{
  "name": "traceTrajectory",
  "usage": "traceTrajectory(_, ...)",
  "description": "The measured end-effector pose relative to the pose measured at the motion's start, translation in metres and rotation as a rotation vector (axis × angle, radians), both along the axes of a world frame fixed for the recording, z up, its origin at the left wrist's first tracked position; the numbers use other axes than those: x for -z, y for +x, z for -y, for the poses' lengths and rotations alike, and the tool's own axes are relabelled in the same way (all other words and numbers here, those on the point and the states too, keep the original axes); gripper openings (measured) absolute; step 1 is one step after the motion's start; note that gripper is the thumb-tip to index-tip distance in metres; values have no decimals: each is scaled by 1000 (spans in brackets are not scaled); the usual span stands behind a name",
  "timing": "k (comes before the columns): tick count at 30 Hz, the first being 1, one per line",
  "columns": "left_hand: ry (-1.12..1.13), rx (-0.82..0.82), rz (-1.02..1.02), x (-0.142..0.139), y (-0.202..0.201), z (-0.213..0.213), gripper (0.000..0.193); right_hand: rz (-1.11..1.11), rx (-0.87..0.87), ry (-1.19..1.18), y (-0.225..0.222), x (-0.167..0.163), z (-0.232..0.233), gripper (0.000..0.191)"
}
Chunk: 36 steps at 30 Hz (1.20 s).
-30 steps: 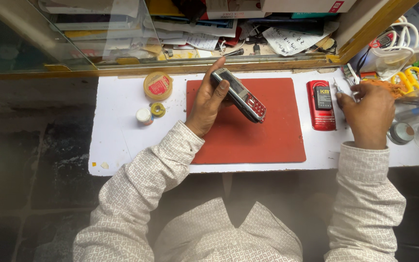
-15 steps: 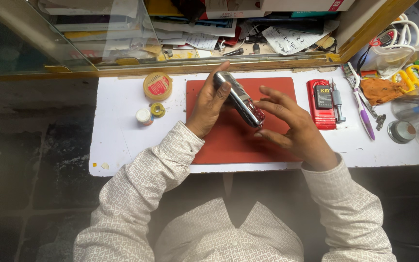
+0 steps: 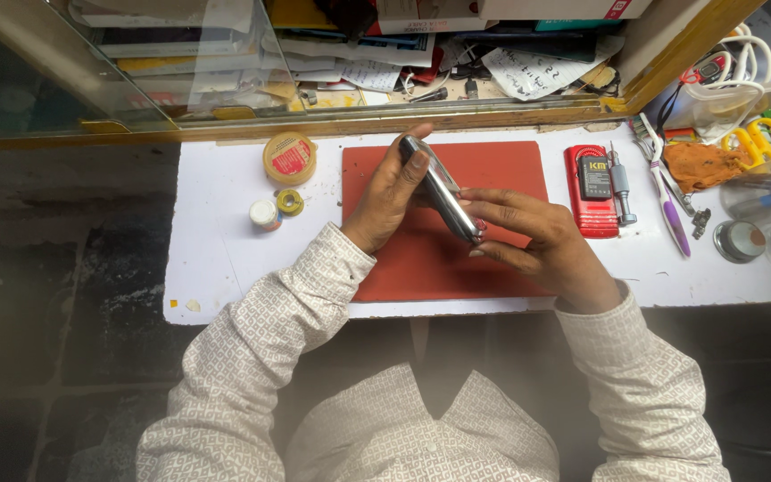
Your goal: The person places a red mat on the workbench, sets a mobile phone on it, and uses a screwdriver to remove screws from the phone's back. They pry open the back cover, separate the keypad and front housing, and use tweezers to work on the exposed internal components.
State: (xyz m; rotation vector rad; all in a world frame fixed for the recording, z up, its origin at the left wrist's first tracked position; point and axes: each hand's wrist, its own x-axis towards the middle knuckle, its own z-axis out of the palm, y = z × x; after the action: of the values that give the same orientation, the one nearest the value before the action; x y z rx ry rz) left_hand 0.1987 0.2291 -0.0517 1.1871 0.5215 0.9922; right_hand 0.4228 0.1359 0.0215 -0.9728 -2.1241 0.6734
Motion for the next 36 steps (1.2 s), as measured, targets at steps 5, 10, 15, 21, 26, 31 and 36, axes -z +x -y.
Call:
traceTrajectory(5, -72, 41, 53, 5, 0, 0, 82, -23, -15, 51, 0, 6, -2, 55)
traceTrajectory(10, -47, 106, 150, 9, -3, -1, 88, -41, 37, 63, 1, 13, 1, 56)
traceTrajectory(15, -105, 136, 179, 4, -3, 1, 112, -37, 54, 83, 3, 18, 0, 55)
traceTrajectory(21, -181, 124, 102, -2, -5, 0, 118, 19, 33, 195, 1, 23, -7, 51)
traceTrajectory(26, -185, 164, 168, -1, -6, 0, 119, 61, 36, 190, 0, 22, -5, 50)
traceTrajectory(31, -207, 167, 165, 0, -6, -2, 117, 35, -9, 206, -1, 21, -6, 50)
traceTrajectory(36, -207, 170, 186, 2, -6, -2, 115, 31, -9, 269, -3, 21, -5, 51)
